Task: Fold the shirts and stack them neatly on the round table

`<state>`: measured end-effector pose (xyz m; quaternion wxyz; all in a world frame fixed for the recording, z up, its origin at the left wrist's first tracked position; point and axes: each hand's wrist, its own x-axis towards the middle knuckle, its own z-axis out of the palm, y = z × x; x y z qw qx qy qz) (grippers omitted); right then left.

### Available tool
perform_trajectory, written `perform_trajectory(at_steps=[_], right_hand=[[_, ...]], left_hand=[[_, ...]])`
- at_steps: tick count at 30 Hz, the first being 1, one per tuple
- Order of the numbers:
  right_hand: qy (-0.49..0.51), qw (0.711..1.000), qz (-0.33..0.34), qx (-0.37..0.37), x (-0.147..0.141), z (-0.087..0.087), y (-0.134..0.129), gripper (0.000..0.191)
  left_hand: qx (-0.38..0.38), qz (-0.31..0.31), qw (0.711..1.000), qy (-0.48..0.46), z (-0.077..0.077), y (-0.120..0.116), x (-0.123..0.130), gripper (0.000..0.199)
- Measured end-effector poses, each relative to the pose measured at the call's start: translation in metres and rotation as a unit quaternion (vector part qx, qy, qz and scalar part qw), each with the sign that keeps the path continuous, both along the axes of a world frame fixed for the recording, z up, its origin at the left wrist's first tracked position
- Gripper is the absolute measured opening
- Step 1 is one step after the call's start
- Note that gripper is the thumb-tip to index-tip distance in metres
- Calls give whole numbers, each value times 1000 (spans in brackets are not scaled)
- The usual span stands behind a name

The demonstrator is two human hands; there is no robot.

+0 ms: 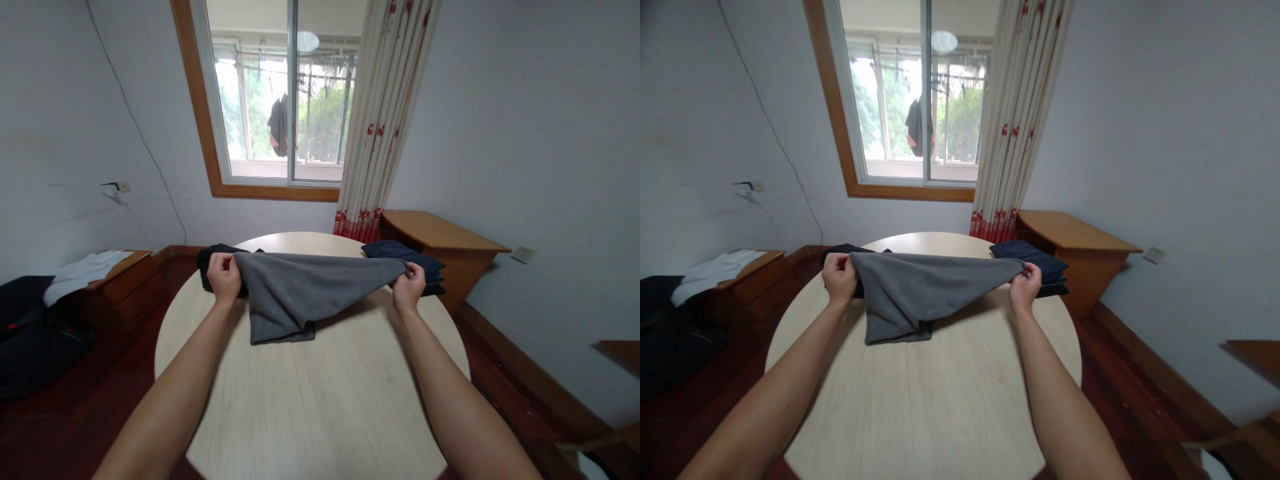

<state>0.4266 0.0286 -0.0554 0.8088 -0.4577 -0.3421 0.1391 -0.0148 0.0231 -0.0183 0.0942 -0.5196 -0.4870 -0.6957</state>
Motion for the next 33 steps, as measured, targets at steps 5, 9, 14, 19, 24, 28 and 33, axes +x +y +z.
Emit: perform_trajectory(at_steps=[5,9,14,19,24,28,33], right_hand=[[36,998,-17,-45,3,3,-2,41],[26,990,10,-140,2,-10,2,45],[-139,966,145,-162,-6,-29,5,71],[-370,879,241,-182,-15,-42,3,73],[-429,845,247,-201,-18,-41,4,29],[-411,856,260,-174,-20,-36,1,16],[-394,863,273,-159,-23,-32,-5,22]], left_hand=[[-10,-31,999,2,9,-3,3,15],[-268,-148,949,81,-10,4,1,18],[-345,-294,876,165,-26,8,-4,26],[-388,-409,782,265,-27,3,-10,73],[-445,-357,736,363,-35,-1,3,115],[-434,-311,750,391,-46,-6,28,114],[-396,-298,775,393,-51,-15,57,92]])
